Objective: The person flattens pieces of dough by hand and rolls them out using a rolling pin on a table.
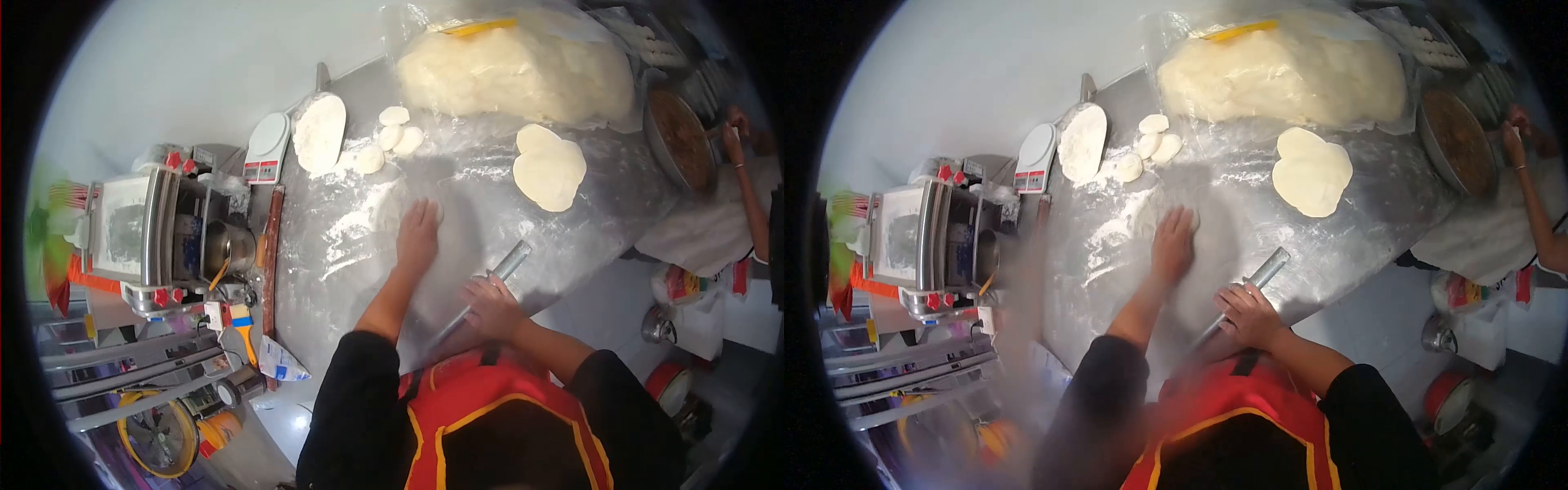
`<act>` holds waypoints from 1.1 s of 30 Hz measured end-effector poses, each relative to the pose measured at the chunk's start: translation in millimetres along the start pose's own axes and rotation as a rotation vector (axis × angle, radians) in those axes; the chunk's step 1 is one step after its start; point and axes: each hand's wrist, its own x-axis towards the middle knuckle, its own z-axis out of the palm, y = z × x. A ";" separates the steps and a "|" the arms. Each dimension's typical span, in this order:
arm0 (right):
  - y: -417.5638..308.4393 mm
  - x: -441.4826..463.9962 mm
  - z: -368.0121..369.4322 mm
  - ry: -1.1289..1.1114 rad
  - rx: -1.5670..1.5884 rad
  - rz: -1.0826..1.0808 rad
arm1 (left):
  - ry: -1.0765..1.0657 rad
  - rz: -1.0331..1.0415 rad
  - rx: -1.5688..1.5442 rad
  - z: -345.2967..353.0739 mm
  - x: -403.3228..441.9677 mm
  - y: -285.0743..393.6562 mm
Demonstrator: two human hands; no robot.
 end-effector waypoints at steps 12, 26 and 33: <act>5.2 -0.8 11.5 0.027 -0.079 -0.032 | -0.195 0.031 0.145 -19.9 -55.2 17.9; 14.1 4.5 -6.3 -0.046 -0.010 -0.059 | -0.055 -0.114 -0.061 -14.0 -41.3 18.1; 28.4 18.9 -24.7 -0.115 -0.084 -0.044 | -0.201 -0.310 -0.137 -60.1 -108.5 29.8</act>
